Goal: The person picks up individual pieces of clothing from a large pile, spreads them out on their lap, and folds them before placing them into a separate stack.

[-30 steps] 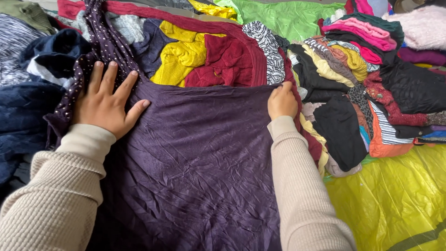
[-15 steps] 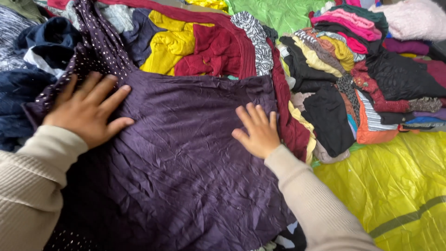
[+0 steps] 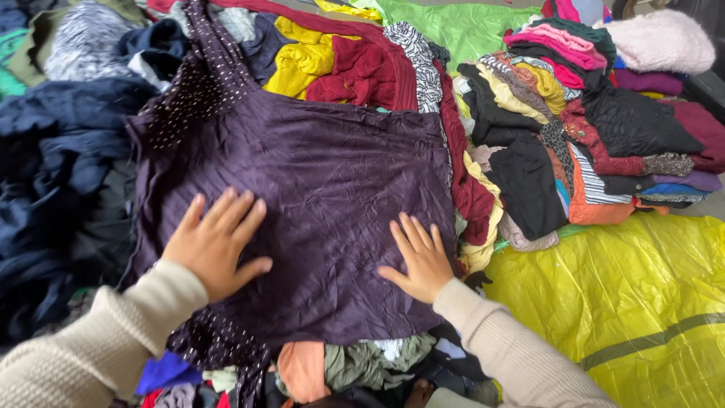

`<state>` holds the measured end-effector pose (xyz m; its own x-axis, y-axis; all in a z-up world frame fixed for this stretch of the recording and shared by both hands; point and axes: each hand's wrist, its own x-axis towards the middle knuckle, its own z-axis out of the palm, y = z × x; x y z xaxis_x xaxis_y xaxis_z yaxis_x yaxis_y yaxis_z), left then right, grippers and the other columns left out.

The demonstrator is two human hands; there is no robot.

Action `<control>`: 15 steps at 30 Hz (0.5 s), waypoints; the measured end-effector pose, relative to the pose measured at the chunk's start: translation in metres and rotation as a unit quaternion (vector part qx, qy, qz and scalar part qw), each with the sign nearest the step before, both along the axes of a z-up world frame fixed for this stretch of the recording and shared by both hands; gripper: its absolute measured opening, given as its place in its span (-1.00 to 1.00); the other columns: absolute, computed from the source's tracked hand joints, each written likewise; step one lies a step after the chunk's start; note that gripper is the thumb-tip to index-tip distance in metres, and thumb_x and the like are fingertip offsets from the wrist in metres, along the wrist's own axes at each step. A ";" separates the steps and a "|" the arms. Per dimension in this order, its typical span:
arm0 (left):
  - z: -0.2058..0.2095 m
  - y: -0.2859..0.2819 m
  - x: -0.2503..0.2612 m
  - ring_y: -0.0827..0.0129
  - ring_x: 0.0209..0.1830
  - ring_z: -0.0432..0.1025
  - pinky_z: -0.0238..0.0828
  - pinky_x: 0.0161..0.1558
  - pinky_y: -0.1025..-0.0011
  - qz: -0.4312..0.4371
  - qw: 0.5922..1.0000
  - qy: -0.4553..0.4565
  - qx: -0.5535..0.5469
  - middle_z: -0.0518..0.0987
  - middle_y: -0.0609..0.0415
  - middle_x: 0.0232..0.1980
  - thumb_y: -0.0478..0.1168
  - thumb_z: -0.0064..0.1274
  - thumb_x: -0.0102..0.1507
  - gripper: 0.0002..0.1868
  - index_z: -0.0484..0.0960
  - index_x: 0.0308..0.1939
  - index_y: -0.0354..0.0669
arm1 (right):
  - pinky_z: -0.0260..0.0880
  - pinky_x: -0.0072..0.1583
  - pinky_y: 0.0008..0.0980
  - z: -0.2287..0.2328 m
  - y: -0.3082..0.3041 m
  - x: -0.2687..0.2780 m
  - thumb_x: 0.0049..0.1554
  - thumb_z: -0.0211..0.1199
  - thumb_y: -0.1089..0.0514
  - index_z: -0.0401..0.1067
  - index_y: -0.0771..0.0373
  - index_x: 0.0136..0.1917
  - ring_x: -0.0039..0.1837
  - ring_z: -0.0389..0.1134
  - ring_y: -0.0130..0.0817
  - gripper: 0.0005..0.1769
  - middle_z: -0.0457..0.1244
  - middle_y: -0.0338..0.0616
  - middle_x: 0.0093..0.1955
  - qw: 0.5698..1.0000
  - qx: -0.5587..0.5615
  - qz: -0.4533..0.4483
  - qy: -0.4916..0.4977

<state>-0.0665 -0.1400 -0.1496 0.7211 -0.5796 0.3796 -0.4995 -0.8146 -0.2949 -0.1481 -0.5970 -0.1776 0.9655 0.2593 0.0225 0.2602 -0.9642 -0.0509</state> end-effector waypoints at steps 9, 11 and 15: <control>-0.047 0.121 -0.106 0.15 0.84 0.19 0.27 0.67 -0.08 0.046 0.998 -0.042 0.013 0.27 0.15 0.85 0.64 -0.10 0.08 0.18 0.25 0.76 0.40 | 0.02 0.72 0.15 -0.058 -0.087 -0.080 0.12 0.08 -0.86 -0.55 -0.01 0.89 0.80 -0.07 0.11 0.54 -0.20 0.22 0.85 0.912 0.130 -0.285 0.264; -0.051 0.128 -0.118 0.18 0.85 0.18 0.32 0.67 -0.02 0.070 0.996 -0.034 0.034 0.23 0.16 0.88 0.66 -0.05 0.01 0.26 0.22 0.78 0.42 | 0.23 0.66 0.06 -0.068 -0.104 -0.085 0.01 0.03 -1.00 -0.59 -0.19 0.90 0.71 0.21 0.06 0.60 0.06 0.22 0.78 0.885 0.134 -0.324 0.306; -0.059 0.121 -0.132 0.14 0.68 0.22 0.53 0.34 0.00 0.227 0.936 0.262 0.054 0.03 0.17 0.83 0.45 0.24 0.15 0.06 0.26 0.66 0.30 | 0.25 0.66 -0.11 -0.082 -0.144 -0.077 0.02 0.30 -0.87 0.01 -0.02 0.86 0.69 0.27 -0.09 0.46 0.24 0.13 0.70 0.883 0.100 -0.311 0.338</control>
<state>-0.1982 -0.0192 -0.2090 0.9735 -0.1819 -0.1385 -0.2073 -0.9577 -0.1995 -0.2255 -0.7405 -0.2600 0.7298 -0.2690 -0.6285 -0.4709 -0.8643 -0.1768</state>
